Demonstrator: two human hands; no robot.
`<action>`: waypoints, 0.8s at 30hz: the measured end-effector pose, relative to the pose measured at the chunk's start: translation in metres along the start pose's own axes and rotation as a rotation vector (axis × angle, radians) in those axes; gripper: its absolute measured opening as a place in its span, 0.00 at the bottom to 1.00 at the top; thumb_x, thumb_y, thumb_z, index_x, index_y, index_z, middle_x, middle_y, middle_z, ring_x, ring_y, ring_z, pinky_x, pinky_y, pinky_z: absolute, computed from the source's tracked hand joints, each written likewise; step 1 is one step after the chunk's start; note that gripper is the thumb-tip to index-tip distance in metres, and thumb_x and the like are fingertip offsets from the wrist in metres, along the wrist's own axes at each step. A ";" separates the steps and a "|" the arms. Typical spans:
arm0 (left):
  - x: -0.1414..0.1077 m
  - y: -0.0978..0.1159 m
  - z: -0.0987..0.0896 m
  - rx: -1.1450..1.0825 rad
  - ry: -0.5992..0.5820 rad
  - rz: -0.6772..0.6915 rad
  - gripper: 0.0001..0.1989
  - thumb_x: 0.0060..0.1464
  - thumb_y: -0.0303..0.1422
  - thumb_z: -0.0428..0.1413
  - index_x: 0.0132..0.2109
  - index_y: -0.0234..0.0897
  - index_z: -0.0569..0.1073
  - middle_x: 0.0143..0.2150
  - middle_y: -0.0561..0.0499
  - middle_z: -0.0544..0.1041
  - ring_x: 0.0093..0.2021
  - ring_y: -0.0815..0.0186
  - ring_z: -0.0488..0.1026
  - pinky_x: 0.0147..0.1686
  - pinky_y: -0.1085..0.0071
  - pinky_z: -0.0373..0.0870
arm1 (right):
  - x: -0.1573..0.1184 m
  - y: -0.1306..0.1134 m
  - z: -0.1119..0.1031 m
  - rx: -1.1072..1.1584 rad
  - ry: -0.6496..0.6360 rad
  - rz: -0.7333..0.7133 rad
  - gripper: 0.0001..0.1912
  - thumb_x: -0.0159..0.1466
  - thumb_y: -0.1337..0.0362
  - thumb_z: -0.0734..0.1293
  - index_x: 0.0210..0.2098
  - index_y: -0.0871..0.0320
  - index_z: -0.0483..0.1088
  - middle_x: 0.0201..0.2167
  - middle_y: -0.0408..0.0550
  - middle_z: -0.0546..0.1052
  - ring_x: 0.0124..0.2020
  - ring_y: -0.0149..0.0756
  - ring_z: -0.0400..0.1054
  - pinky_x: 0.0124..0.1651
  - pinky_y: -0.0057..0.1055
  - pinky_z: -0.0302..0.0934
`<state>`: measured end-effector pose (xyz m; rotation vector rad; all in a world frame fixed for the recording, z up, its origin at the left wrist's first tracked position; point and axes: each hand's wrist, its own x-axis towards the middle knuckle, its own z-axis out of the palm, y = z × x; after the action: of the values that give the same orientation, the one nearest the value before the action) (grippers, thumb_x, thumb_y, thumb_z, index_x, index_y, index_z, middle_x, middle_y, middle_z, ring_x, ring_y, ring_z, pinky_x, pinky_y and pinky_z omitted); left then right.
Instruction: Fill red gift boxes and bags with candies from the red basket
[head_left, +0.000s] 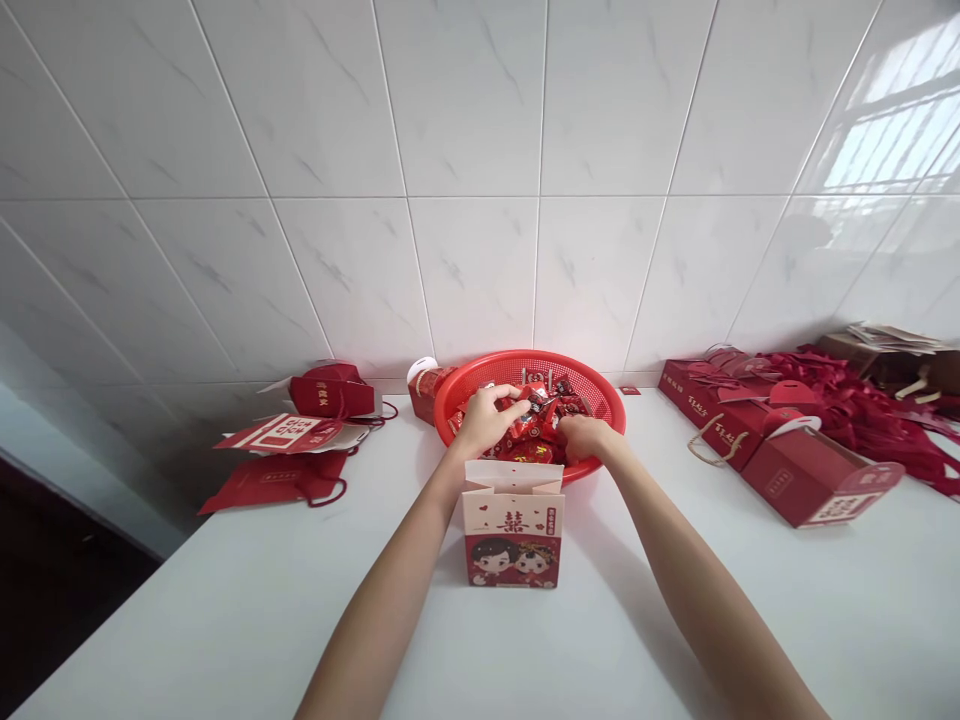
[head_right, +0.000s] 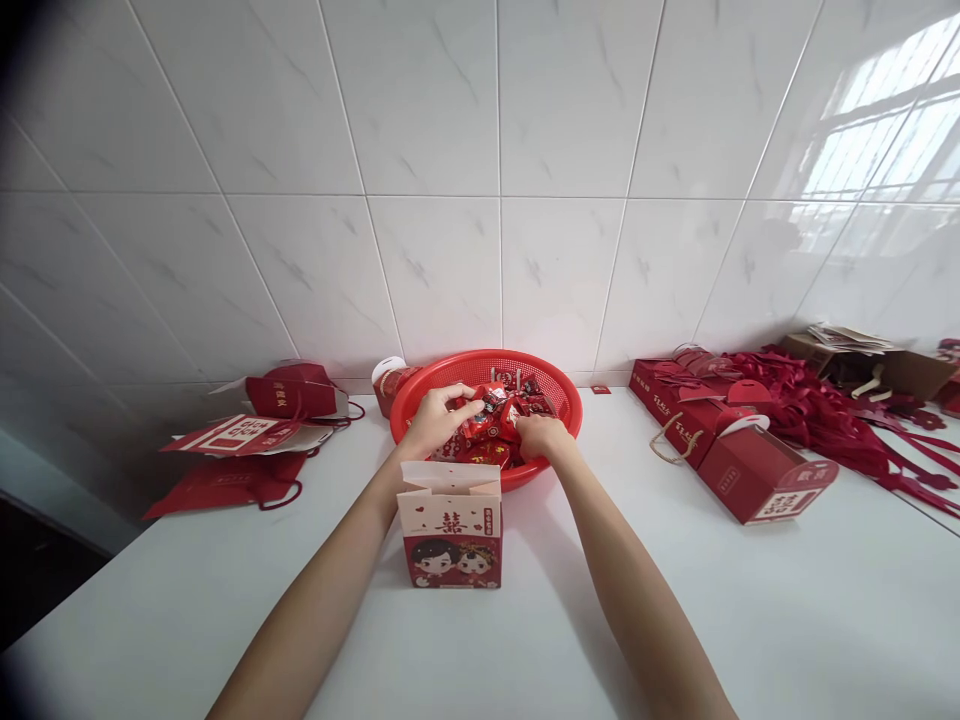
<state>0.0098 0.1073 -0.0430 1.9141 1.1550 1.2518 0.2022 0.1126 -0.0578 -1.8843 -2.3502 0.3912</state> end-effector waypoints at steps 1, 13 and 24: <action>0.000 0.000 0.000 0.008 0.004 0.007 0.14 0.47 0.43 0.59 0.35 0.36 0.78 0.33 0.50 0.78 0.31 0.63 0.71 0.36 0.67 0.67 | -0.002 0.000 -0.001 0.031 0.006 0.005 0.16 0.42 0.73 0.75 0.31 0.55 0.75 0.32 0.50 0.78 0.38 0.47 0.75 0.34 0.31 0.63; 0.001 0.001 -0.001 -0.076 0.116 -0.003 0.12 0.48 0.41 0.60 0.34 0.36 0.77 0.37 0.48 0.79 0.39 0.61 0.74 0.43 0.66 0.69 | -0.013 0.014 -0.013 0.967 0.265 -0.156 0.10 0.46 0.68 0.69 0.30 0.58 0.71 0.35 0.46 0.76 0.36 0.36 0.71 0.37 0.29 0.67; 0.001 0.006 -0.004 -0.148 0.141 -0.079 0.15 0.48 0.44 0.59 0.36 0.36 0.75 0.27 0.53 0.73 0.25 0.69 0.66 0.25 0.73 0.63 | -0.020 0.011 -0.017 1.097 0.375 -0.169 0.12 0.42 0.64 0.71 0.28 0.58 0.71 0.31 0.44 0.75 0.33 0.34 0.68 0.36 0.32 0.64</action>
<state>0.0085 0.1053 -0.0365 1.6796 1.1623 1.4068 0.2214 0.0980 -0.0424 -1.0839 -1.4864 0.9465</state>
